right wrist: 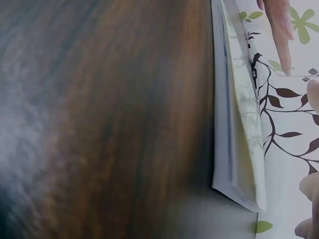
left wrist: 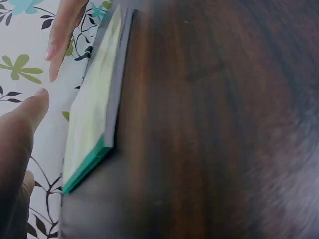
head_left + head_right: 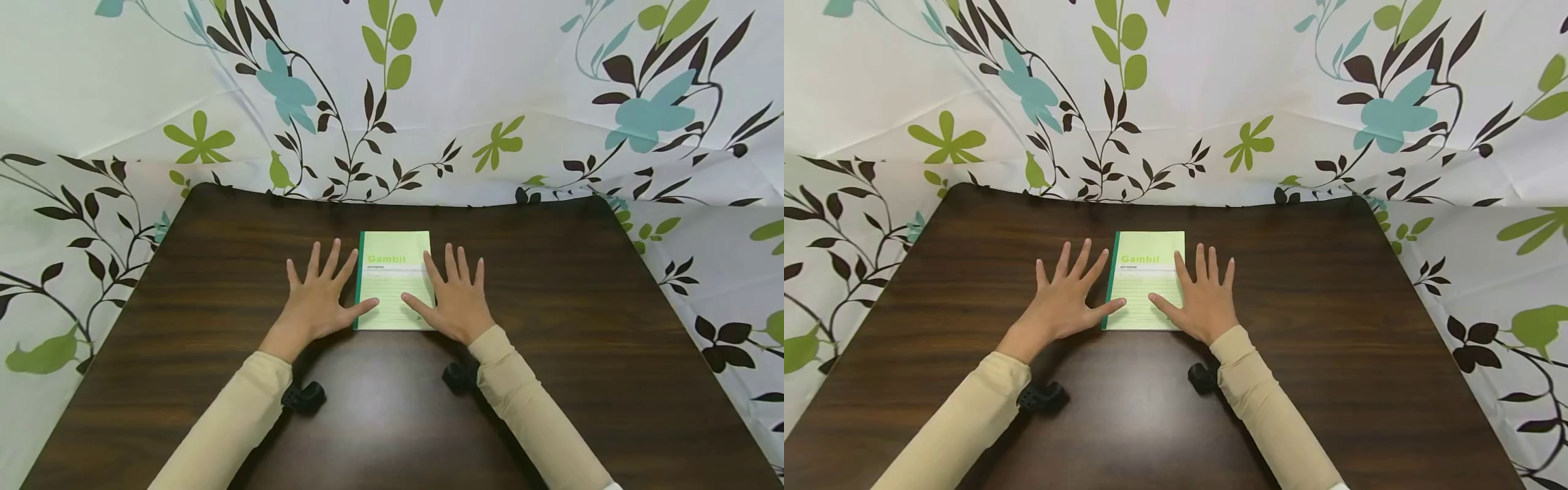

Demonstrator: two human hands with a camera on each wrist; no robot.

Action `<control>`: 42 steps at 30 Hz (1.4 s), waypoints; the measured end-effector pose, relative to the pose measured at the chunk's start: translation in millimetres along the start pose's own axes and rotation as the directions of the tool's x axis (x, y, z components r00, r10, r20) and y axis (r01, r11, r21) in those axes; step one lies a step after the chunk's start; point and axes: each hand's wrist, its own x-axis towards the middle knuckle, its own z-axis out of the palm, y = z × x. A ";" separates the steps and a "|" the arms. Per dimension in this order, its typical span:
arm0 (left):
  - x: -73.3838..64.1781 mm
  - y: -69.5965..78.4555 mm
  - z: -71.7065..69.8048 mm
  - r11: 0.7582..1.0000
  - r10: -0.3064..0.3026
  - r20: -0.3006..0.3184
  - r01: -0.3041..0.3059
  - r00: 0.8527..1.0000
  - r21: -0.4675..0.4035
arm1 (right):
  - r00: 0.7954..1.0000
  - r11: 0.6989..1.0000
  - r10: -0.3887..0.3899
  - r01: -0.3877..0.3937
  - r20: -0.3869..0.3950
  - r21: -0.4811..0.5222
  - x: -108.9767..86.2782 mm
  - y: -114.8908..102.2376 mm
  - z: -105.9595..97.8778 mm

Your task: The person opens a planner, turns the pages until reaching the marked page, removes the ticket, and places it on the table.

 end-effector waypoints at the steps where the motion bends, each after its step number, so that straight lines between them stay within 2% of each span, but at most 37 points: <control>1: -0.1 0.5 2.8 1.000 0.004 -0.001 -0.004 1.000 -0.004 | 1.000 1.000 0.002 -0.002 0.003 0.002 -0.5 0.1 1.6; 6: -1.5 3.0 16.9 1.000 0.011 0.021 -0.010 1.000 -0.027 | 1.000 1.000 0.016 -0.016 0.020 0.018 -4.5 0.1 8.4; 14: -0.5 4.2 24.6 0.999 0.015 0.023 -0.014 1.000 -0.049 | 0.998 0.996 0.039 -0.043 0.046 0.078 -3.7 0.1 13.8; 20: -0.1 3.4 33.3 0.994 0.052 0.007 -0.051 0.999 -0.095 | 0.996 0.988 0.048 -0.058 0.075 0.143 -4.4 0.3 18.5; 26: -0.5 -1.2 45.9 0.992 0.093 -0.045 -0.096 0.995 -0.078 | 0.995 0.983 0.054 -0.068 0.085 0.168 -6.3 2.9 25.5; 34: -2.5 -5.7 57.3 0.988 0.148 -0.142 -0.154 0.979 -0.030 | 0.998 0.974 0.063 -0.062 0.002 0.219 -11.1 5.2 35.8; 42: -2.9 -6.3 59.4 0.987 0.143 -0.178 -0.152 0.974 -0.042 | 0.984 0.937 0.094 -0.037 -0.149 0.347 -11.5 4.5 42.4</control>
